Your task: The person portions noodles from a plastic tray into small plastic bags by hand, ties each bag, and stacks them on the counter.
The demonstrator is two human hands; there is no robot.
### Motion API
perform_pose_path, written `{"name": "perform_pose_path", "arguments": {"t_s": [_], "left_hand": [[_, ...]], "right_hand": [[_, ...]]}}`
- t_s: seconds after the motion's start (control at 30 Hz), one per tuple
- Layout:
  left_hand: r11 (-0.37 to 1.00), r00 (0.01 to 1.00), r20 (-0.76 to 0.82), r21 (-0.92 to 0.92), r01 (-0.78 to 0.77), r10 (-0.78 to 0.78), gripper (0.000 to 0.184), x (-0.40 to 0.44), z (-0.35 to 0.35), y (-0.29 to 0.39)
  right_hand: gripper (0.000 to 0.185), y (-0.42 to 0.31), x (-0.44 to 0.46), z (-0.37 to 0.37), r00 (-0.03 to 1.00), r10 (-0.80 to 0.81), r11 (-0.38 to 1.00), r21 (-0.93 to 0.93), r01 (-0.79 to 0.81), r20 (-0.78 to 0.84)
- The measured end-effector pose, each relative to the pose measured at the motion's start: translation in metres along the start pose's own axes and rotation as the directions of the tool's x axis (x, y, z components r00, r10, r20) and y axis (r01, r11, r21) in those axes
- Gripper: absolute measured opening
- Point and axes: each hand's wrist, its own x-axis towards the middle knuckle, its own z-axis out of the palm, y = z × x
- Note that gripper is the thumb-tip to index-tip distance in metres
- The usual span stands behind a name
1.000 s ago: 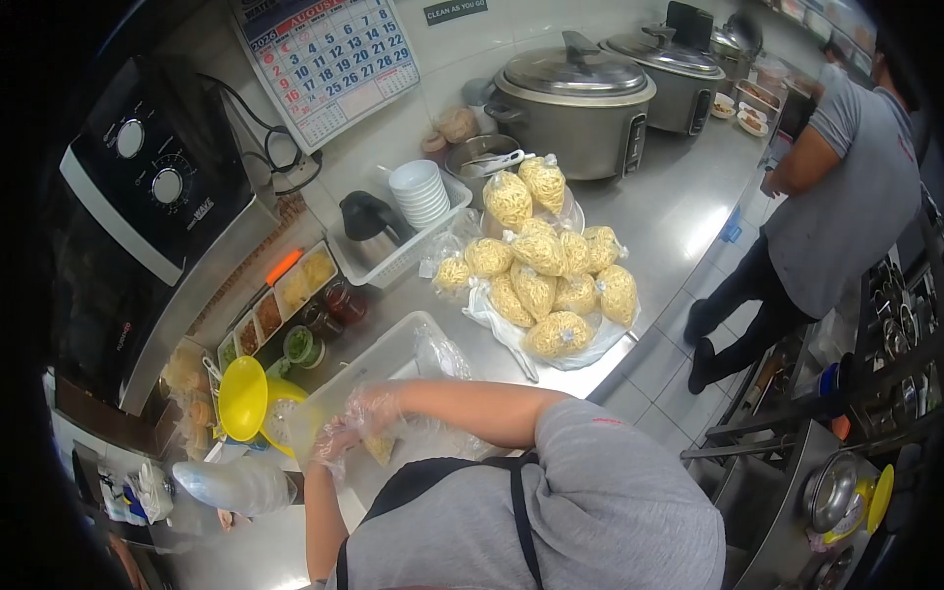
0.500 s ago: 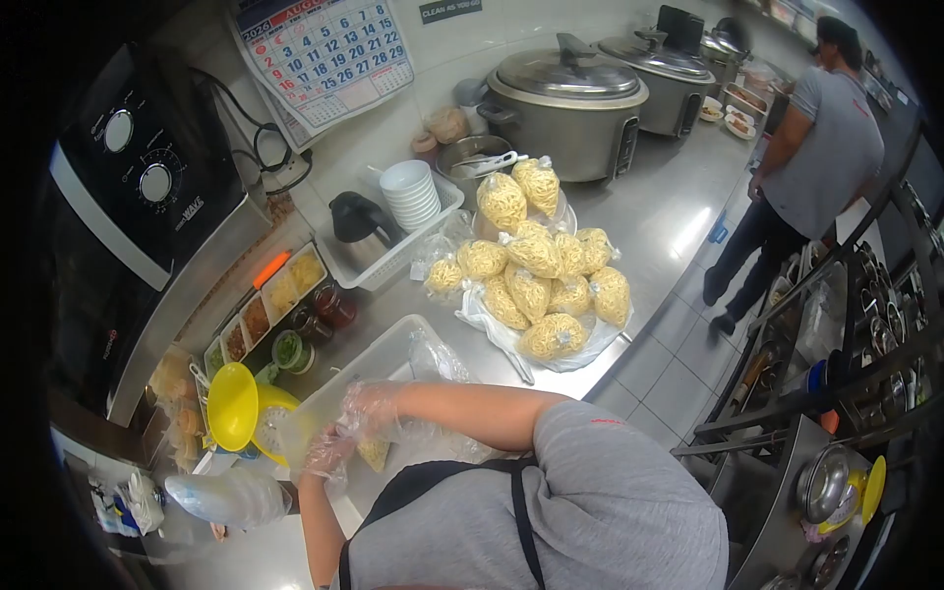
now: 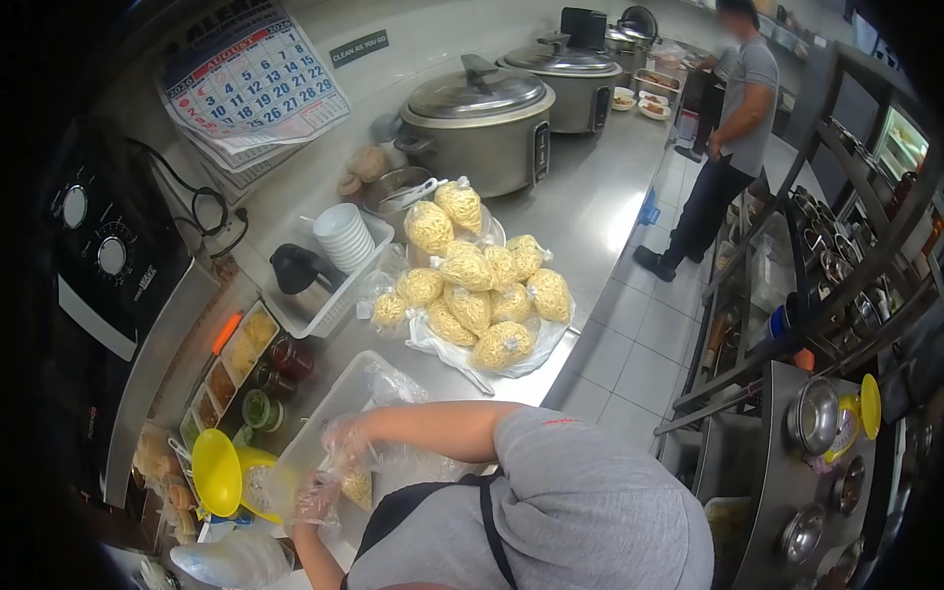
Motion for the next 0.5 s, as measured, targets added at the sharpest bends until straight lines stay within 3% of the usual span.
{"name": "perform_pose_path", "arguments": {"t_s": [0.23,0.3,0.5], "left_hand": [[0.996,0.999,0.011,0.079,0.037,-0.038,0.034,0.0,-0.001,0.003],[0.999,1.0,0.022,-0.043,0.02,-0.019,0.034,0.0,0.0,0.0],[0.999,0.999,0.052,-0.043,0.007,-0.005,0.037,0.004,0.003,-0.011]], "right_hand": [[0.056,-0.004,-0.005,-0.004,1.0,0.006,1.0,0.004,-0.006,-0.01],[0.055,-0.003,-0.006,-0.002,0.998,0.004,0.999,0.036,-0.002,-0.065],[0.054,-0.001,-0.007,-0.002,0.994,-0.067,0.998,0.013,0.068,-0.085]]}}
